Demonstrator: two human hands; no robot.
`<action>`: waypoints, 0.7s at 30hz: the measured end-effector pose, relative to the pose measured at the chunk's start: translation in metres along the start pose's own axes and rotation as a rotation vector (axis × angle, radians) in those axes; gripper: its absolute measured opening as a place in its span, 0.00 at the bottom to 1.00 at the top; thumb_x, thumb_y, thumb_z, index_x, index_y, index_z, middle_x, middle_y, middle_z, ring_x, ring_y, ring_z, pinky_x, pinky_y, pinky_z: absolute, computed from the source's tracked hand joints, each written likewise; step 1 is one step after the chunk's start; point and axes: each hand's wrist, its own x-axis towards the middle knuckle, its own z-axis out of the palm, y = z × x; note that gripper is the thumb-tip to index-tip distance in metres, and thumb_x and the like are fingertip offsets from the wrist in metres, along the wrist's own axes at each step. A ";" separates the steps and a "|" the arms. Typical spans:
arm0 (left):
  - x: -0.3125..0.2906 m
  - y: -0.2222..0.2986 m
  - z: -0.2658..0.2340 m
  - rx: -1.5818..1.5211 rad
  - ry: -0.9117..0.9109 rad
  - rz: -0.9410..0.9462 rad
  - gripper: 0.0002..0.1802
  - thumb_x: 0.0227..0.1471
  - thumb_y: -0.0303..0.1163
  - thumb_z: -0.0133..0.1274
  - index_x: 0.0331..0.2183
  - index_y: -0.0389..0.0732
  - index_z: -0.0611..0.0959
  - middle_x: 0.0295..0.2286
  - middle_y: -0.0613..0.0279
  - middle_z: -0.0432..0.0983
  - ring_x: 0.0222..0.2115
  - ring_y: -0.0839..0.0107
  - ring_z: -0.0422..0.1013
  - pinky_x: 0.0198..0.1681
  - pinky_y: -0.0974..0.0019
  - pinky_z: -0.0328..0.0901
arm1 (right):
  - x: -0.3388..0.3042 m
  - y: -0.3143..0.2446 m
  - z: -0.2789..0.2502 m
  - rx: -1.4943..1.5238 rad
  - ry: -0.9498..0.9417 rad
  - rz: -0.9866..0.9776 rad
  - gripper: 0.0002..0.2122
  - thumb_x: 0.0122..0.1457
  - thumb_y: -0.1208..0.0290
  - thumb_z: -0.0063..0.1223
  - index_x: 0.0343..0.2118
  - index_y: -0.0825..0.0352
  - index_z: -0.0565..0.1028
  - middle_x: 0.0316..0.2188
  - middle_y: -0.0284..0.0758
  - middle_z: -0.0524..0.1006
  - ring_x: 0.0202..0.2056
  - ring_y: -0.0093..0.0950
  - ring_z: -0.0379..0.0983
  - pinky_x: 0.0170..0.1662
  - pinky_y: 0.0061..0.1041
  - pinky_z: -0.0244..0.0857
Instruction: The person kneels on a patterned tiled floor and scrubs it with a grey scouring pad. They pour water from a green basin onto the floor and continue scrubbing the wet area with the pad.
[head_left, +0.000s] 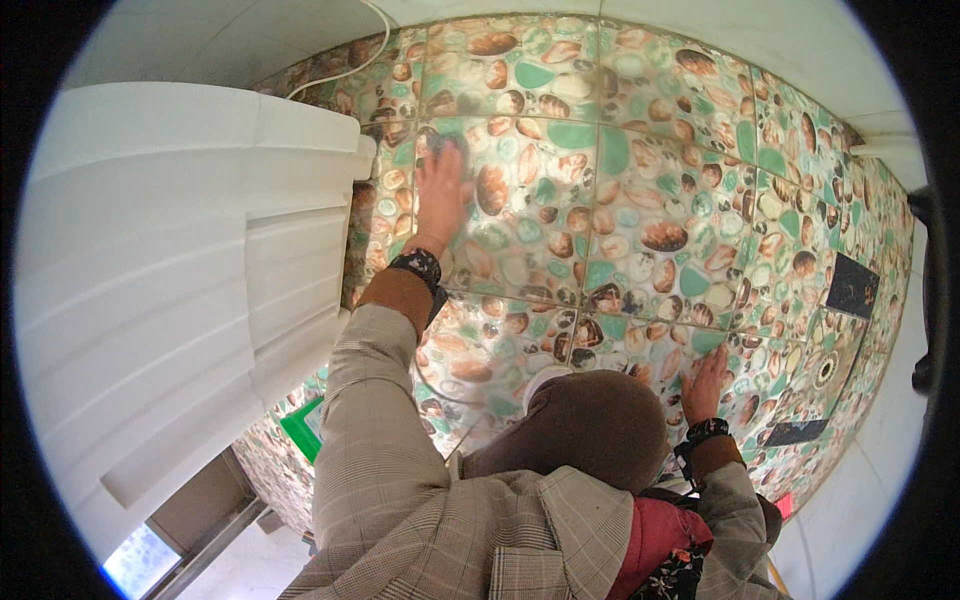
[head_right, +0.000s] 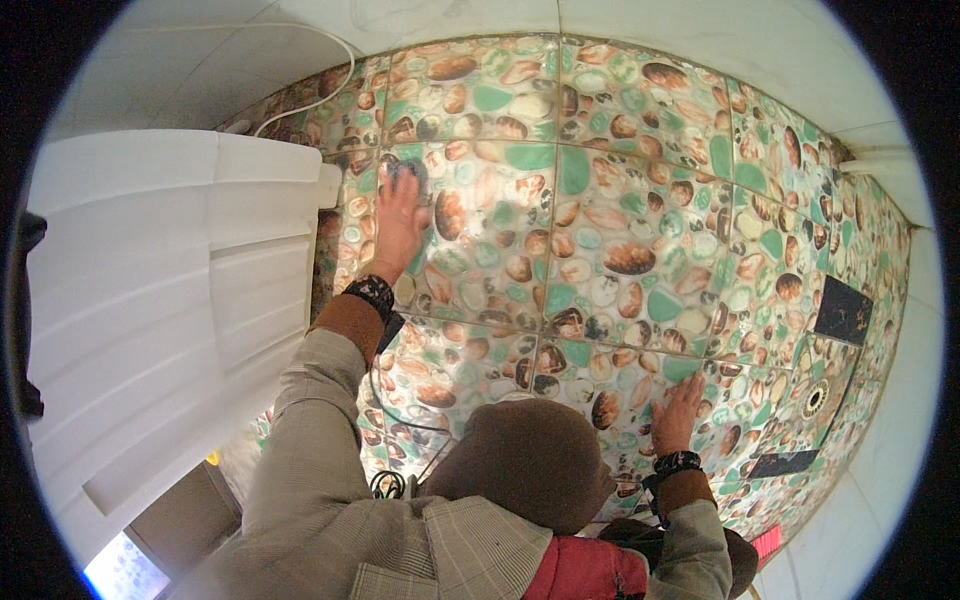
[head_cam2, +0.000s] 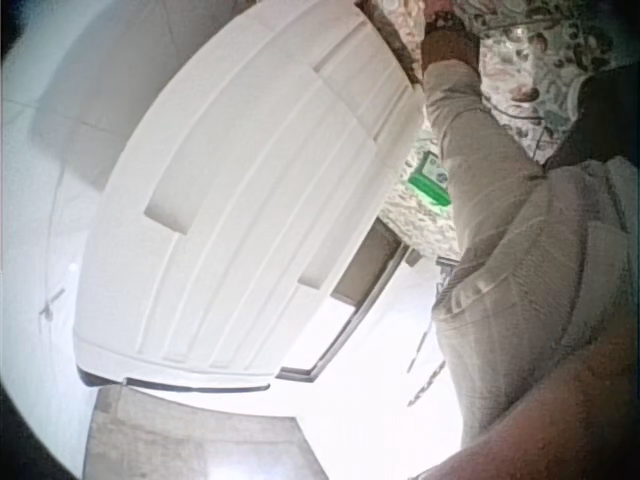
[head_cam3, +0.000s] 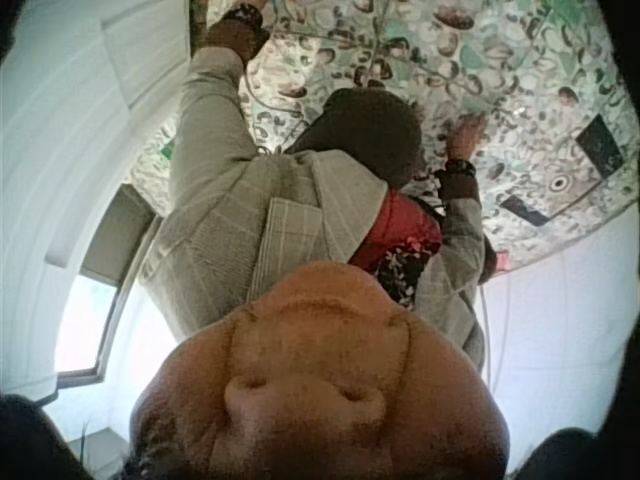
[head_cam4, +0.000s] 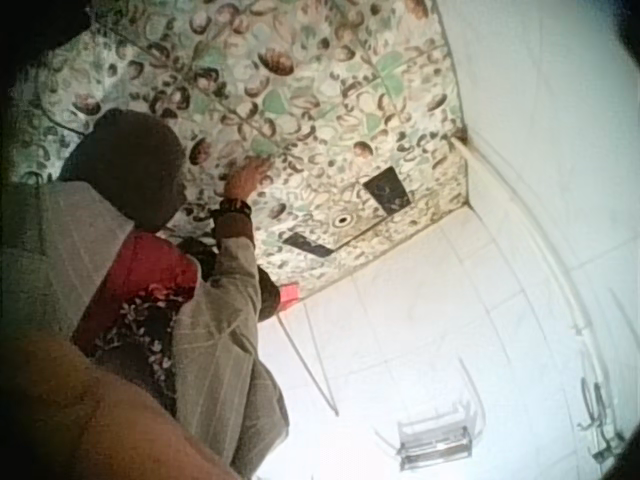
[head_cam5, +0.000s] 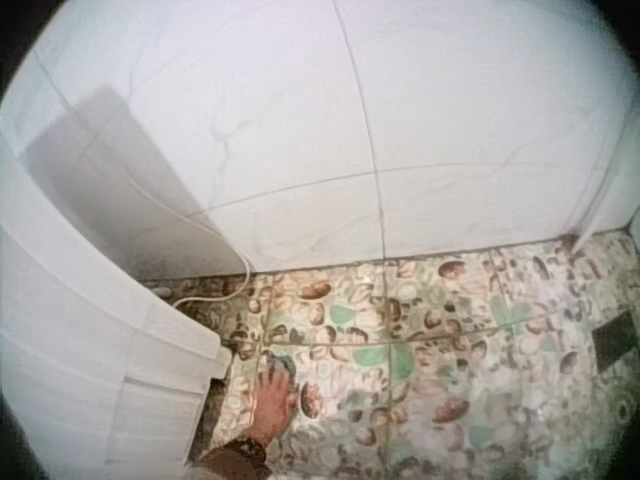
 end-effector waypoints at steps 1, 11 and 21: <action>-0.002 -0.003 -0.002 0.047 -0.118 0.059 0.32 0.49 0.35 0.46 0.54 0.33 0.59 0.58 0.51 0.45 0.58 0.49 0.43 0.58 0.47 0.42 | 0.000 0.000 0.000 0.011 0.006 -0.002 0.35 0.48 0.75 0.56 0.55 0.80 0.50 0.60 0.50 0.42 0.62 0.45 0.36 0.62 0.35 0.39; 0.126 -0.042 0.015 0.051 -0.104 -0.158 0.28 0.50 0.30 0.43 0.53 0.33 0.62 0.56 0.48 0.50 0.57 0.52 0.48 0.58 0.55 0.47 | 0.000 -0.002 -0.001 -0.031 0.004 0.003 0.35 0.48 0.75 0.55 0.55 0.80 0.49 0.60 0.51 0.42 0.62 0.45 0.36 0.62 0.37 0.38; 0.057 -0.015 0.000 0.111 -0.224 0.021 0.25 0.54 0.27 0.34 0.54 0.31 0.59 0.57 0.46 0.46 0.57 0.50 0.46 0.60 0.59 0.45 | 0.000 0.002 0.004 0.040 0.016 -0.030 0.35 0.47 0.75 0.56 0.55 0.80 0.50 0.60 0.51 0.42 0.61 0.46 0.37 0.62 0.37 0.38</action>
